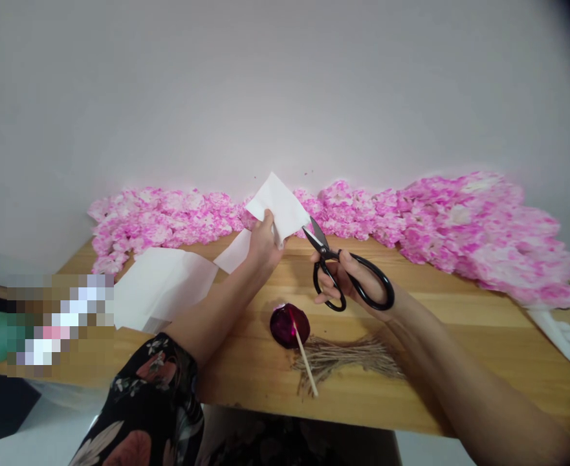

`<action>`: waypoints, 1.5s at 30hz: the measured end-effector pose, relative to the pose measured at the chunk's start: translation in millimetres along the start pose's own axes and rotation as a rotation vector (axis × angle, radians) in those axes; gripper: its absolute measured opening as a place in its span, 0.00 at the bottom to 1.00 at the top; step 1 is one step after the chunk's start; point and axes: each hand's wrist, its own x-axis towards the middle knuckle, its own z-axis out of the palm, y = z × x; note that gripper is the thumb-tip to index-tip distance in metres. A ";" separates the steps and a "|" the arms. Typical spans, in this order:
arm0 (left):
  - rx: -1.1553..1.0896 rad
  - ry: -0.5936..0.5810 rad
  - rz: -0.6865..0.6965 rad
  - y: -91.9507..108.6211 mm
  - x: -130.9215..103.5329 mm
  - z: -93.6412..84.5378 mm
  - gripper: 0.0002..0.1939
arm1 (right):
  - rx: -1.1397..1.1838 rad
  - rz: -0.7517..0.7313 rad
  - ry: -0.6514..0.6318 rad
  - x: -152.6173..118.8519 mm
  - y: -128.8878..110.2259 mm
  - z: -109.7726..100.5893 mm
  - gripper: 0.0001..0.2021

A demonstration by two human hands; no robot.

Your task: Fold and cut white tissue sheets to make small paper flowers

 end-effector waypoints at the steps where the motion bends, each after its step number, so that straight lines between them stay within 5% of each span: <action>1: 0.010 -0.001 0.007 -0.3 -1.0 0.4 0.09 | 0.002 0.003 0.003 0.1 -0.6 0.2 0.27; 30: 0.150 -0.205 0.125 -14.3 -8.6 -4.4 0.11 | 0.110 -0.053 0.188 3.5 -8.3 7.8 0.25; 45: 0.158 -0.146 0.054 -9.5 -5.4 -4.1 0.10 | 0.139 -0.027 0.135 5.1 -2.5 -0.8 0.23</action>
